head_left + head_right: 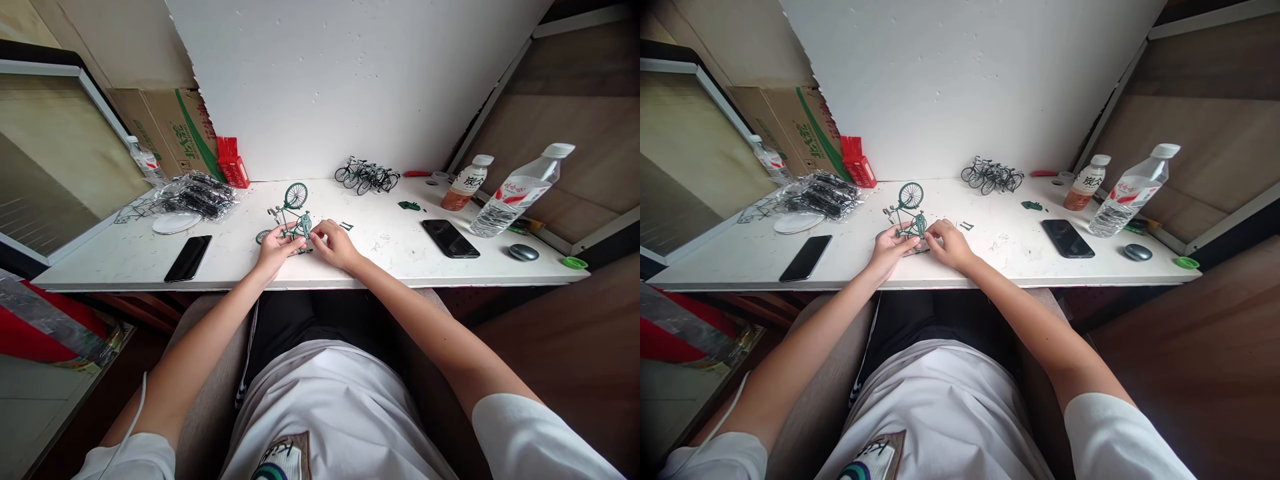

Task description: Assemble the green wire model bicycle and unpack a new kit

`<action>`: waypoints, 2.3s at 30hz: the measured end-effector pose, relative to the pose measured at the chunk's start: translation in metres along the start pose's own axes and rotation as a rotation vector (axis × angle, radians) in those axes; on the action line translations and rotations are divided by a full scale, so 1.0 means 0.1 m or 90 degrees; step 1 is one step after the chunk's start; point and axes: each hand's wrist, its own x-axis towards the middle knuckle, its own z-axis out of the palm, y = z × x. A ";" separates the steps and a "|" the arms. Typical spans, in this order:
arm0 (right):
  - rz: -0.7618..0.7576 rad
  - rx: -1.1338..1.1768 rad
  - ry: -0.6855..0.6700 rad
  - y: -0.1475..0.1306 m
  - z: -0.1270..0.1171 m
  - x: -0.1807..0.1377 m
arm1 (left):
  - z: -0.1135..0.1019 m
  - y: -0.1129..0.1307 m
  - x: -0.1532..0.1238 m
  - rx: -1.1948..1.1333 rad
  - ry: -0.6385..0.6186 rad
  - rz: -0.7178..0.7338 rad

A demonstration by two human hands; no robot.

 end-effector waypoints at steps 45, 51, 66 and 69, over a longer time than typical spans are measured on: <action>-0.080 -0.106 -0.023 0.15 -0.21 0.07 | 0.02 -0.01 0.01 -0.029 0.028 0.041; -0.058 -0.003 0.107 -0.07 -0.14 0.08 | 0.01 -0.03 0.02 -0.013 0.041 0.042; -0.070 0.045 0.073 -0.12 -0.02 0.02 | 0.01 -0.05 0.02 -0.030 0.050 0.047; -0.066 0.037 0.065 -0.13 -0.02 0.01 | 0.01 -0.05 0.02 -0.041 0.050 0.044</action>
